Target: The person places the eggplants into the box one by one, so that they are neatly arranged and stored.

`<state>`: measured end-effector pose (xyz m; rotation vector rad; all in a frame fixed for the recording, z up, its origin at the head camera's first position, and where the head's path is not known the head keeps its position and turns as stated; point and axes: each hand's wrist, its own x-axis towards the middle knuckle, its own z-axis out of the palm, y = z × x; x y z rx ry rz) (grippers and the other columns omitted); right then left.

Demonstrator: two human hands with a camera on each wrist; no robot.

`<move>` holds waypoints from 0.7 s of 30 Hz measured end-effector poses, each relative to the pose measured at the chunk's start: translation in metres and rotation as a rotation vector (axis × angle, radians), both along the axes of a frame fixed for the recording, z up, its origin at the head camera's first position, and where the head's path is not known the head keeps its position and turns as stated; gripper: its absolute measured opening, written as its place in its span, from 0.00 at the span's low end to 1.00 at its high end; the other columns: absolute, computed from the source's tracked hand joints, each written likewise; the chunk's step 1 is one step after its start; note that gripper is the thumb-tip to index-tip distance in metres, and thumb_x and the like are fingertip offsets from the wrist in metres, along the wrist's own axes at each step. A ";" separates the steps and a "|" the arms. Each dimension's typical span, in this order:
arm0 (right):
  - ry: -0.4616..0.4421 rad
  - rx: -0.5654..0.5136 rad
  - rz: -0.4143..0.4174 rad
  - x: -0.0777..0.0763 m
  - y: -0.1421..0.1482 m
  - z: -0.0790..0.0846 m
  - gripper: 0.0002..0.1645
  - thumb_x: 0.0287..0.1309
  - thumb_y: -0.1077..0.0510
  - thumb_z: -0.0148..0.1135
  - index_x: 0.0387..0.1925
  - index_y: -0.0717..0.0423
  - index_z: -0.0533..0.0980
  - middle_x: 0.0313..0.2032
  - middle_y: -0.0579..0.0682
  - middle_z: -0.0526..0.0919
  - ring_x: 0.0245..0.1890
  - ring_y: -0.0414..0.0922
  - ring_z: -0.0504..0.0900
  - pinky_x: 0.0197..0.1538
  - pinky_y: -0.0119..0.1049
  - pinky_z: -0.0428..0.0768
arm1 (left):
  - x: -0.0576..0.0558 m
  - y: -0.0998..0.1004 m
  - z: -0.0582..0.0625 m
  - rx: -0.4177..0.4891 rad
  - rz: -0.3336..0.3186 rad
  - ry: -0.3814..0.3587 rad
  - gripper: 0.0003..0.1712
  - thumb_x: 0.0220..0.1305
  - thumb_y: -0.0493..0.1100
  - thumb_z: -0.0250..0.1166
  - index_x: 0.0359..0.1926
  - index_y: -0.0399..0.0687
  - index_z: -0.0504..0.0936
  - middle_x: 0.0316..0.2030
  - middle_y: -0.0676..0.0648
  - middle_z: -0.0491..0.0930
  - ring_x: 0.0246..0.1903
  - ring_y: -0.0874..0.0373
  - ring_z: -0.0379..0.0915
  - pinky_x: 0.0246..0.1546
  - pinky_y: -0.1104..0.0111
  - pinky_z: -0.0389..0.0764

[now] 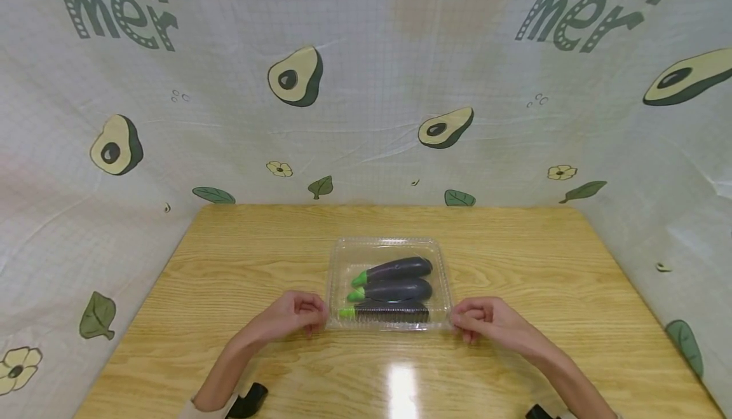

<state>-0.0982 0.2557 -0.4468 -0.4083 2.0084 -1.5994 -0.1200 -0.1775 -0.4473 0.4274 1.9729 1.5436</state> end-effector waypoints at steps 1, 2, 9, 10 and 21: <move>-0.003 -0.006 0.011 0.000 0.000 0.000 0.18 0.76 0.57 0.57 0.48 0.72 0.78 0.38 0.67 0.85 0.31 0.41 0.83 0.38 0.38 0.88 | 0.000 0.000 -0.001 0.008 -0.025 -0.001 0.15 0.74 0.43 0.64 0.42 0.30 0.83 0.32 0.40 0.83 0.30 0.55 0.77 0.31 0.65 0.84; -0.008 -0.014 0.021 0.000 0.000 -0.001 0.17 0.77 0.57 0.57 0.47 0.72 0.79 0.38 0.67 0.85 0.31 0.41 0.83 0.38 0.38 0.88 | 0.000 -0.001 -0.001 0.017 -0.047 -0.008 0.17 0.75 0.44 0.64 0.42 0.29 0.83 0.33 0.38 0.83 0.30 0.55 0.77 0.32 0.65 0.84; -0.047 -0.084 0.102 -0.001 -0.001 -0.002 0.20 0.78 0.59 0.53 0.48 0.78 0.78 0.39 0.68 0.86 0.32 0.38 0.83 0.37 0.33 0.86 | 0.001 -0.003 -0.005 0.113 -0.106 -0.086 0.23 0.78 0.45 0.60 0.45 0.21 0.80 0.37 0.38 0.84 0.31 0.60 0.78 0.33 0.70 0.84; -0.054 -0.096 0.111 -0.001 -0.001 -0.002 0.20 0.78 0.59 0.53 0.48 0.79 0.77 0.39 0.68 0.86 0.32 0.38 0.83 0.38 0.32 0.86 | 0.001 -0.003 -0.006 0.119 -0.104 -0.090 0.23 0.78 0.45 0.59 0.45 0.21 0.80 0.37 0.38 0.84 0.31 0.60 0.78 0.34 0.70 0.84; -0.022 -0.076 0.075 -0.002 -0.003 -0.003 0.21 0.77 0.60 0.54 0.44 0.82 0.75 0.37 0.69 0.84 0.32 0.37 0.82 0.37 0.31 0.86 | 0.003 -0.002 -0.010 0.163 -0.087 -0.093 0.24 0.79 0.44 0.59 0.45 0.17 0.78 0.36 0.41 0.83 0.31 0.60 0.77 0.34 0.71 0.82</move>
